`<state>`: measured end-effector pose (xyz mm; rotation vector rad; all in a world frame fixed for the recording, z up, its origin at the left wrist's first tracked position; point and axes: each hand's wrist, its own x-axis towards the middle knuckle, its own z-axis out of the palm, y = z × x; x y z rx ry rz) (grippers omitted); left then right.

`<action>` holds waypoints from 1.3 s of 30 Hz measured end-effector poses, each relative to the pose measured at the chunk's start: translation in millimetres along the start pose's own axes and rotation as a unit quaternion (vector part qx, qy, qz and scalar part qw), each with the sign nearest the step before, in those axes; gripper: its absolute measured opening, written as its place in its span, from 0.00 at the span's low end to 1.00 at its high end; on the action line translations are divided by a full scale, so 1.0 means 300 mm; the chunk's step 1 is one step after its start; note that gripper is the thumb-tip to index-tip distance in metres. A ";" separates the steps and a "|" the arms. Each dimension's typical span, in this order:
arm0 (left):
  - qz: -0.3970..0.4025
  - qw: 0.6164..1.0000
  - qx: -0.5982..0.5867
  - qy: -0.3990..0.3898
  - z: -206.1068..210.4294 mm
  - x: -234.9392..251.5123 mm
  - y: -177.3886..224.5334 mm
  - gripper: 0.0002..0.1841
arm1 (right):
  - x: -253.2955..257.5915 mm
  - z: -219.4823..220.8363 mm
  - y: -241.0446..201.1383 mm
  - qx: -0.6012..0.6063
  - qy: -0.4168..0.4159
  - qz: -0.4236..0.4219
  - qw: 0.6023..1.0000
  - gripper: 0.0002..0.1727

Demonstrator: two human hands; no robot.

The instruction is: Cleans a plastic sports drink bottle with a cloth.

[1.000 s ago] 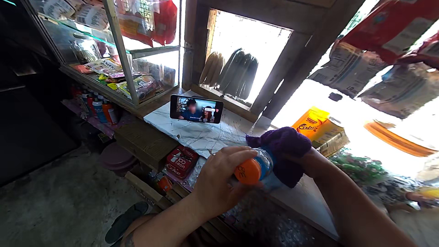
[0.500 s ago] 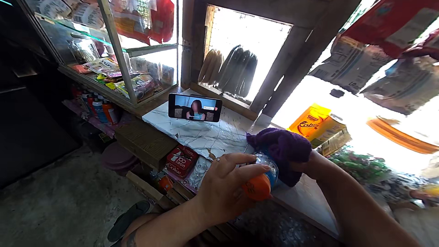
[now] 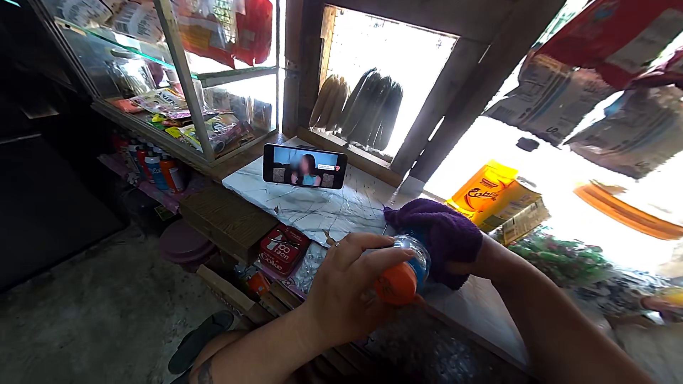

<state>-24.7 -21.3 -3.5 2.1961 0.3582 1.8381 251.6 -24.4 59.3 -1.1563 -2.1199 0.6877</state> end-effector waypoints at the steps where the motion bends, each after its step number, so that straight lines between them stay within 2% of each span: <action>1: 0.000 1.000 -0.001 0.001 0.001 0.000 -0.001 0.27 | 0.001 -0.001 0.000 -0.008 0.000 -0.005 1.000 0.36; 7: -0.009 1.000 0.003 0.003 -0.002 0.001 0.000 0.27 | 0.008 -0.006 0.024 -0.067 -0.001 -0.024 0.997 0.42; 12: -0.013 1.000 0.004 0.007 -0.001 0.000 -0.003 0.27 | 0.017 -0.007 0.034 -0.118 -0.002 -0.043 0.992 0.38; 19: -0.028 1.000 0.001 0.009 -0.008 0.002 -0.005 0.26 | 0.018 -0.011 0.030 -0.117 0.006 -0.042 0.992 0.39; 24: -0.036 0.999 -0.008 0.017 -0.013 0.007 -0.012 0.25 | 0.016 -0.019 0.021 -0.116 0.015 -0.027 0.993 0.33; 30: -0.036 0.999 -0.009 0.012 -0.009 0.005 -0.003 0.26 | -0.001 -0.010 0.005 -0.024 0.069 0.078 0.994 0.22; 35: 0.000 1.000 0.001 -0.006 -0.004 0.000 0.003 0.27 | -0.013 0.011 0.010 0.133 0.124 0.125 0.975 0.16; 39: 0.007 0.999 -0.037 -0.007 0.013 -0.012 0.008 0.29 | -0.009 0.025 -0.015 0.149 0.110 0.120 0.975 0.11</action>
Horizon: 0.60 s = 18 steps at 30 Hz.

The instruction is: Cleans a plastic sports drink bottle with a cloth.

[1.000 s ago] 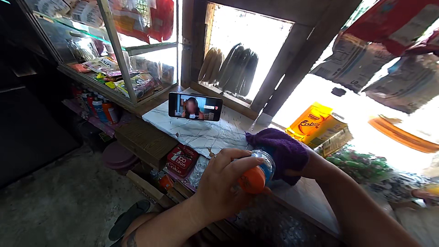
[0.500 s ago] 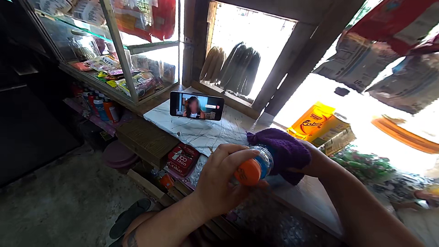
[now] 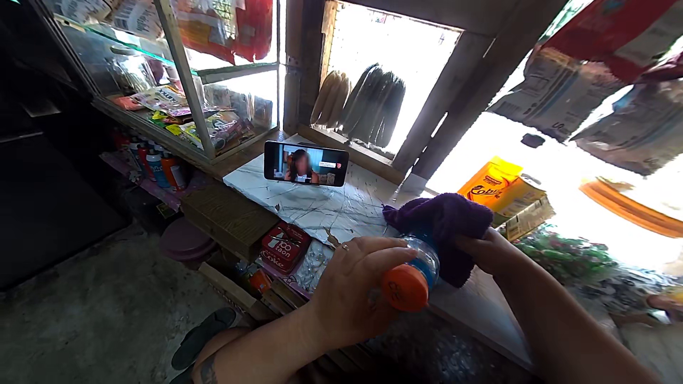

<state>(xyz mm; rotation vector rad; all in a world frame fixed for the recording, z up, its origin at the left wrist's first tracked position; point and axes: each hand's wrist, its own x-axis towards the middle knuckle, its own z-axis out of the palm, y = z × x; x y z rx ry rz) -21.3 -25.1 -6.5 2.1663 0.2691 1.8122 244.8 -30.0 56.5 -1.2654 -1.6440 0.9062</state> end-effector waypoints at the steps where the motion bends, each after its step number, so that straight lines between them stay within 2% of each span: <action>1: 0.001 1.000 -0.008 -0.001 0.005 -0.003 -0.001 0.28 | -0.002 0.006 0.000 -0.008 -0.001 -0.007 1.000 0.11; 6: 0.025 0.999 0.001 -0.041 0.015 -0.005 -0.002 0.16 | -0.007 0.031 0.007 -0.097 -0.020 -0.080 0.992 0.05; 9: 0.041 0.998 -0.012 -0.051 0.023 -0.002 -0.003 0.12 | -0.017 0.030 0.023 -0.151 -0.029 -0.136 0.979 0.12; 13: 0.052 0.996 -0.021 -0.075 0.025 -0.001 -0.009 0.10 | -0.026 0.030 0.012 -0.214 -0.036 -0.159 0.963 0.17; 18: 0.095 0.985 -0.002 -0.147 0.023 0.002 -0.019 0.08 | 0.010 0.011 0.014 -0.289 -0.060 -0.182 0.938 0.23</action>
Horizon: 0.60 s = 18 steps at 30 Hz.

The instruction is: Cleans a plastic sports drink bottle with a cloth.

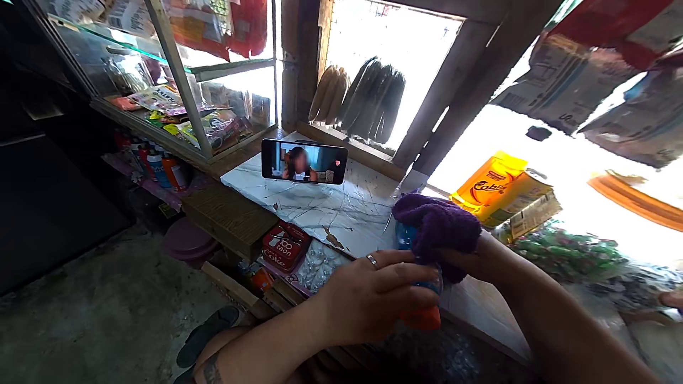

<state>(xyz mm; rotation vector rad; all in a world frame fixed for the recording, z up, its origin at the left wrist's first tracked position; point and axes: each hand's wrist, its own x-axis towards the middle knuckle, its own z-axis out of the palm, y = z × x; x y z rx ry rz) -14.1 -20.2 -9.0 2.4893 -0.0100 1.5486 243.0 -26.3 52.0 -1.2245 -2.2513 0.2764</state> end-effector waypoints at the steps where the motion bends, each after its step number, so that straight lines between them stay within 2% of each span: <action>1: 0.010 1.000 -0.003 -0.014 0.000 0.001 -0.001 0.08 | 0.006 -0.001 -0.001 -0.005 -0.003 0.005 1.000 0.23; 7: 0.034 0.994 -0.029 -0.099 0.002 -0.003 -0.002 0.12 | 0.032 -0.003 0.004 -0.033 -0.007 0.077 0.996 0.25; 18: 0.024 0.990 -0.028 -0.136 0.002 0.005 0.009 0.11 | 0.049 -0.006 0.004 -0.053 0.037 0.148 0.987 0.20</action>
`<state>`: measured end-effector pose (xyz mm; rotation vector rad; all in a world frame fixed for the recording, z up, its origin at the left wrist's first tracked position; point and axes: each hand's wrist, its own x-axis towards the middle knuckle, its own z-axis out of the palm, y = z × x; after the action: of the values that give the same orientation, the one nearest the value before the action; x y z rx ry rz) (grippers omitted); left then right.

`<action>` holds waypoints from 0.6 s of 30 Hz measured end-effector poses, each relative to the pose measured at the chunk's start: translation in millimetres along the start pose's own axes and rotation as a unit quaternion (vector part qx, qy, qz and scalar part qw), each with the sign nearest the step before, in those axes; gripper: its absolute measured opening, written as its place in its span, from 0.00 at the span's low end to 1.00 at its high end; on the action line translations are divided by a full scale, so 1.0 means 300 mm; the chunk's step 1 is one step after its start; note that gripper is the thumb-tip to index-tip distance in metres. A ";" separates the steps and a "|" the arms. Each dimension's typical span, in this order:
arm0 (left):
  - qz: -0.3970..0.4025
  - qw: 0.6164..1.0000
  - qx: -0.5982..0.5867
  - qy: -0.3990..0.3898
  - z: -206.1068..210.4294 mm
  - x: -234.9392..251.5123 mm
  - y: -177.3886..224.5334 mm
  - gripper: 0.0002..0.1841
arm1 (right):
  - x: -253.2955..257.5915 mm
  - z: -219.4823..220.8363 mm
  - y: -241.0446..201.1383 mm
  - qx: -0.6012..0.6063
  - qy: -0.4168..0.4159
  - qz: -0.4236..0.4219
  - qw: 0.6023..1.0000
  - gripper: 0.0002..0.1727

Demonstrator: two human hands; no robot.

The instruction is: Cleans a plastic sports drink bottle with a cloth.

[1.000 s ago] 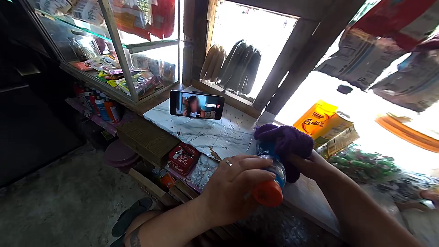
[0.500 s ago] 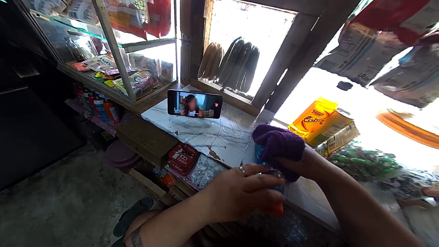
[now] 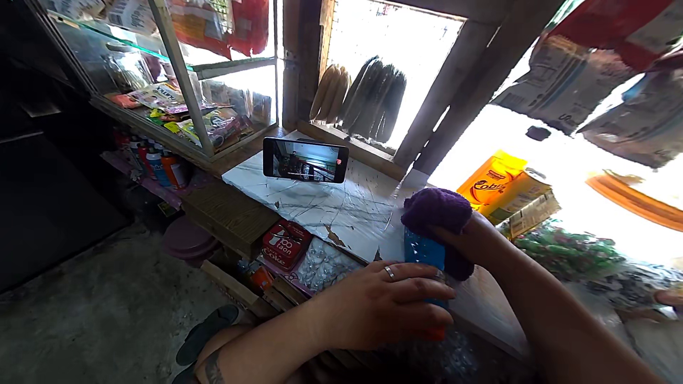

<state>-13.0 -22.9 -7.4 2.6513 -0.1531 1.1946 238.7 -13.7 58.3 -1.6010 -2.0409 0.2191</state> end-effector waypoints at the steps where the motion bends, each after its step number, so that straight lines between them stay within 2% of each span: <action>1: 0.000 1.000 0.004 0.004 0.005 0.001 0.002 0.11 | 0.002 -0.001 -0.002 -0.002 0.001 0.012 1.000 0.20; 11: 0.005 0.998 0.027 0.061 0.073 0.002 0.000 0.10 | 0.015 -0.010 -0.004 -0.028 0.019 0.057 0.998 0.15; 18: -0.011 0.967 0.122 0.222 0.131 -0.037 -0.040 0.19 | 0.024 -0.009 -0.002 -0.024 0.040 0.092 0.995 0.16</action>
<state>10.3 -21.0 -43.0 2.4845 0.1064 1.8661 238.5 -7.7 63.2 -1.8007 -1.8522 0.1700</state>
